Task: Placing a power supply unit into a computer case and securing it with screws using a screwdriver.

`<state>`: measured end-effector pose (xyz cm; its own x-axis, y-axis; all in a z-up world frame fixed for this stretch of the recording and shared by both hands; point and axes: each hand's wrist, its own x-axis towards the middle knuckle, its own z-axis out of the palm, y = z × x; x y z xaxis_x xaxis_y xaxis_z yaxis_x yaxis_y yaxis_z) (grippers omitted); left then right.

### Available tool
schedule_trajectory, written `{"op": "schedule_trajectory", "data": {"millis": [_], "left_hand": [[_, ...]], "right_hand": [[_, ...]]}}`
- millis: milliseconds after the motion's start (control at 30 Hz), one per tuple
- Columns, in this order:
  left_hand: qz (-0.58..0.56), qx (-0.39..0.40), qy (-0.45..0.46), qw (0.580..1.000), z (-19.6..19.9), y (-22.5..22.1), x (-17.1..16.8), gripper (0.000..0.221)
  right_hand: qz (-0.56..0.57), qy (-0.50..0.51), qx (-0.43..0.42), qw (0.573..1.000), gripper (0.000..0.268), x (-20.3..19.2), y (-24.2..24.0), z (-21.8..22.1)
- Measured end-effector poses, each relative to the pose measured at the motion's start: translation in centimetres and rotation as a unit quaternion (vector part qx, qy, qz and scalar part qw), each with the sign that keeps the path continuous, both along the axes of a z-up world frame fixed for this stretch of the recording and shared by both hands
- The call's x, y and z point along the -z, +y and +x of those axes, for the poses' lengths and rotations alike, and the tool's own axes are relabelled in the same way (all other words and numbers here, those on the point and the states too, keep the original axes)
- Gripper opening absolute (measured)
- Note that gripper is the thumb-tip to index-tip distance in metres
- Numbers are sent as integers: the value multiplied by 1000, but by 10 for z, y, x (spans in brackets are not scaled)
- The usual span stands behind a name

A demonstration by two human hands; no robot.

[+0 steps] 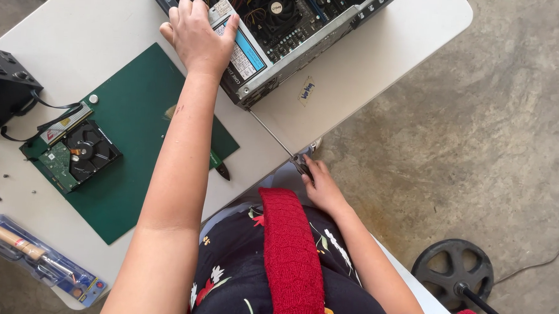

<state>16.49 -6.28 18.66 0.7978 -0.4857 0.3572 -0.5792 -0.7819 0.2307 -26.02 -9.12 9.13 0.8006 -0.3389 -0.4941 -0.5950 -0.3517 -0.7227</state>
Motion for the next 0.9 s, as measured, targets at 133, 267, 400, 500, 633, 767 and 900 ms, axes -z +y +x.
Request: {"op": "schedule_trajectory", "data": {"millis": [133, 267, 400, 500, 633, 767, 900], "left_hand": [[20, -4, -8, 1000, 2, -1, 2, 60], [43, -11, -4, 999, 1, -2, 2, 61], [43, -11, -9, 999, 0, -1, 1, 61], [40, -10, -20, 999, 2, 0, 2, 62], [23, 3, -19, 1000, 3, 1, 1, 62], [-3, 17, -19, 1000, 3, 3, -1, 60], [13, 19, -30, 999, 4, 3, -1, 60]], "right_hand": [[-73, -44, 76, 993, 64, -5, 4, 8], [78, -11, 203, 976, 39, -8, -3, 16], [359, -48, 177, 915, 31, 42, -13, 6], [431, -29, 154, 888, 59, 48, -18, 7], [663, 31, 175, 727, 59, 64, -19, 9], [815, 13, 127, 566, 54, 70, -4, 12], [668, 88, 208, 709, 70, 64, -5, 15]]}}
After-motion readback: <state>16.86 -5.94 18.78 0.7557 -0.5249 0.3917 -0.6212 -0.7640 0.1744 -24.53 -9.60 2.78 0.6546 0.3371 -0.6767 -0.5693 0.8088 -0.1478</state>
